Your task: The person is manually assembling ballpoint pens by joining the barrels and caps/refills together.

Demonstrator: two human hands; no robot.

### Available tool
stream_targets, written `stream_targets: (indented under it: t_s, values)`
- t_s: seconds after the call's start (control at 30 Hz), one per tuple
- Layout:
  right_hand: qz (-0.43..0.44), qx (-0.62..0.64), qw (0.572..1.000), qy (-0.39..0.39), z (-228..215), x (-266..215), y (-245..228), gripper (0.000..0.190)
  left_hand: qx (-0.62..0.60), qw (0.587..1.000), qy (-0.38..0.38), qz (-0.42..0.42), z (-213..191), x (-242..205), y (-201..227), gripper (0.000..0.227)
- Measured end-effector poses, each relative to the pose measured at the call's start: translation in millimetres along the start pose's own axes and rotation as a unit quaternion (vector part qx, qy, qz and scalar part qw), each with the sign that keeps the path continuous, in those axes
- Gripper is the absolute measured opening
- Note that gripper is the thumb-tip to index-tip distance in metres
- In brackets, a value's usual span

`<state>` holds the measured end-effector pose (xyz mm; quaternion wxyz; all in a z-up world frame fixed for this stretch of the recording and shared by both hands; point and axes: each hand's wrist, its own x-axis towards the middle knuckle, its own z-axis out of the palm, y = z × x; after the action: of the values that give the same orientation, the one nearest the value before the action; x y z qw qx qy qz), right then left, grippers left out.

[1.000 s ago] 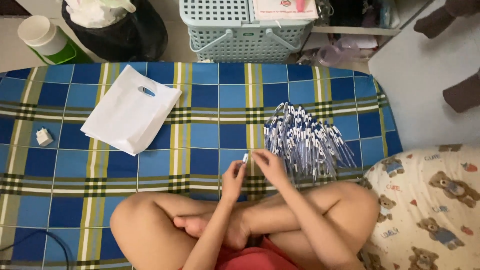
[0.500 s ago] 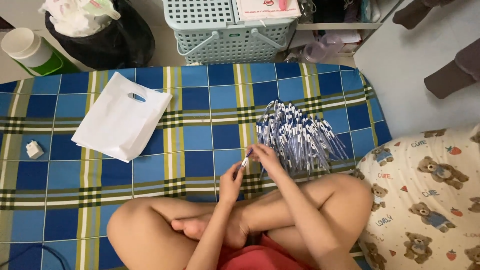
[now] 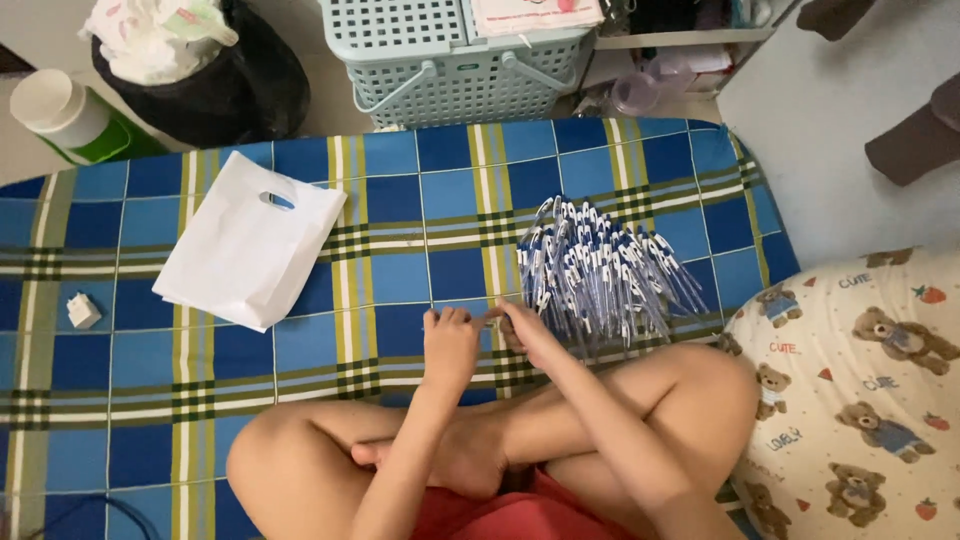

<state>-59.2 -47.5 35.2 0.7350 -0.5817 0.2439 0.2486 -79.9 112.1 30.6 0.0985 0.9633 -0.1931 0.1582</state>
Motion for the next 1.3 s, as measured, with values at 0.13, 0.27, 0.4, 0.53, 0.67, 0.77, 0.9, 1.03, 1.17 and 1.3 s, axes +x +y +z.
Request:
stream_targets:
  t_s: [0.13,0.27,0.4,0.53,0.67,0.77,0.9,1.03,1.17,1.3]
  values:
    - [0.016,-0.01,0.999,-0.029,-0.4,-3.0,-3.7,0.053,0.047,0.999,0.0,0.018,-18.5,16.8,-2.6,0.009]
    - [0.027,-0.007,0.999,-0.038,-2.8,2.1,-0.3,0.044,0.061,0.998,-0.01,0.022,-25.4,24.8,-5.1,0.007]
    - [0.01,-0.015,0.999,-0.029,-7.2,12.1,5.1,0.035,0.048,0.999,0.001,0.014,-19.5,22.2,-14.9,0.01]
    - [0.011,-0.019,1.0,-0.011,-10.2,10.4,-2.7,0.032,0.039,0.999,-0.018,-0.015,-36.2,16.5,-22.7,0.011]
    - [0.008,-0.026,1.0,0.012,-9.2,4.0,-9.5,0.029,-0.023,0.993,-0.048,-0.101,-63.2,9.5,-30.8,0.014]
    - [0.006,-0.012,1.0,0.01,-9.9,6.2,-9.0,0.026,-0.167,0.964,-0.043,-0.201,-62.5,1.7,-40.1,0.011]
    - [0.003,-0.014,1.0,0.009,-8.4,3.7,-11.2,0.026,-0.479,0.763,-0.075,-0.428,-32.8,-12.0,-37.6,0.023]
    - [-0.033,-0.042,0.998,-0.02,-6.4,11.4,3.5,0.035,-0.708,0.482,-0.101,-0.505,-37.0,-2.4,-16.5,0.048]
    - [-0.159,-0.281,0.946,-0.014,-8.8,15.4,19.7,0.024,-0.751,0.389,-0.263,-0.464,-10.9,-12.0,-22.7,0.05]
    - [-0.158,-0.339,0.927,-0.01,5.8,-6.6,1.1,0.028,-0.748,0.415,-0.273,-0.439,20.1,-28.8,-24.5,0.021]
